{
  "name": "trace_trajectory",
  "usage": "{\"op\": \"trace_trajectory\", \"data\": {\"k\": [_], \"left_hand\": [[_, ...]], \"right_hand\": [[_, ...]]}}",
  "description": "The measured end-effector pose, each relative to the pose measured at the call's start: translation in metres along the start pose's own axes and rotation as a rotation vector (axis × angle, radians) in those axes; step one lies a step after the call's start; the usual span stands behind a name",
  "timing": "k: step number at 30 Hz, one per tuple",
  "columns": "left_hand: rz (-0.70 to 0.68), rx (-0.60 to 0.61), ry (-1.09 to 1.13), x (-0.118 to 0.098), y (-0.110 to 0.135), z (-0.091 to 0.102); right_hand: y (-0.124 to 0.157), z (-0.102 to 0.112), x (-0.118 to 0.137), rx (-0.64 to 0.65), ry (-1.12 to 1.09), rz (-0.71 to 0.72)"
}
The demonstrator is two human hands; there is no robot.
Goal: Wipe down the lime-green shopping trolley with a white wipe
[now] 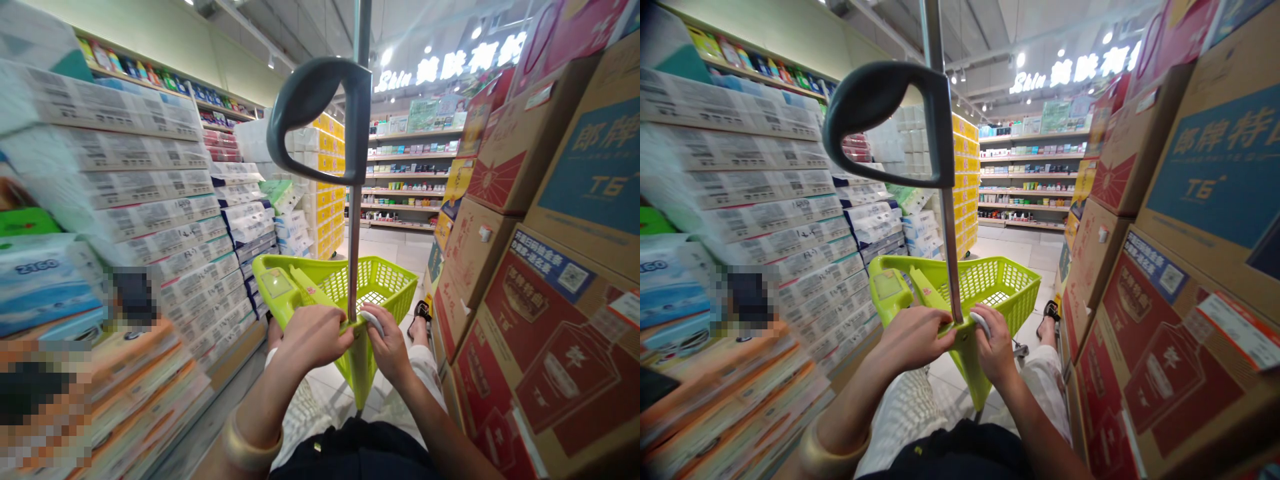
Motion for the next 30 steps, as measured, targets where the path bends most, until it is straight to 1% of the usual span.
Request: {"op": "trace_trajectory", "data": {"k": [3, 9, 15, 21, 23, 26, 28, 30], "left_hand": [[0.003, -0.006, 0.004, -0.0006, 0.0005, 0.0008], [0.001, -0.009, -0.001, -0.0010, 0.0013, 0.0010], [-0.004, -0.010, -0.008, 0.0002, 0.0006, -0.0005], [-0.009, -0.014, -0.004, 0.0002, 0.0007, -0.0001], [-0.009, -0.015, -0.006, 0.0003, 0.0007, -0.0004], [-0.009, -0.018, -0.007, 0.0005, 0.0005, -0.0009], [-0.008, -0.015, -0.006, 0.0005, 0.0005, -0.0010], [-0.008, -0.010, -0.008, 0.0003, 0.0007, -0.0007]], "right_hand": [[0.0016, -0.0005, 0.0012, -0.001, -0.015, -0.016], [0.0011, 0.0006, 0.0044, 0.028, -0.054, 0.006], [-0.0034, 0.0019, -0.0007, 0.002, -0.026, -0.064], [-0.0006, 0.0014, 0.0066, 0.057, -0.052, 0.013], [-0.0026, 0.0022, 0.0033, 0.056, -0.048, 0.001], [-0.0056, 0.0031, -0.0020, 0.022, -0.036, -0.046], [-0.0054, 0.0028, -0.0003, 0.010, -0.035, -0.054], [-0.0036, 0.0020, 0.0058, 0.031, -0.047, -0.027]]}}
Point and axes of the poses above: each hand's wrist, its own y-axis away from the middle knuckle, its own z-axis out of the back of the hand, x = y × z, the point moved 1 cm from there along -y, towards the middle knuckle, and after that the axes turned 2 degrees about -x, right-handed, at the moved point
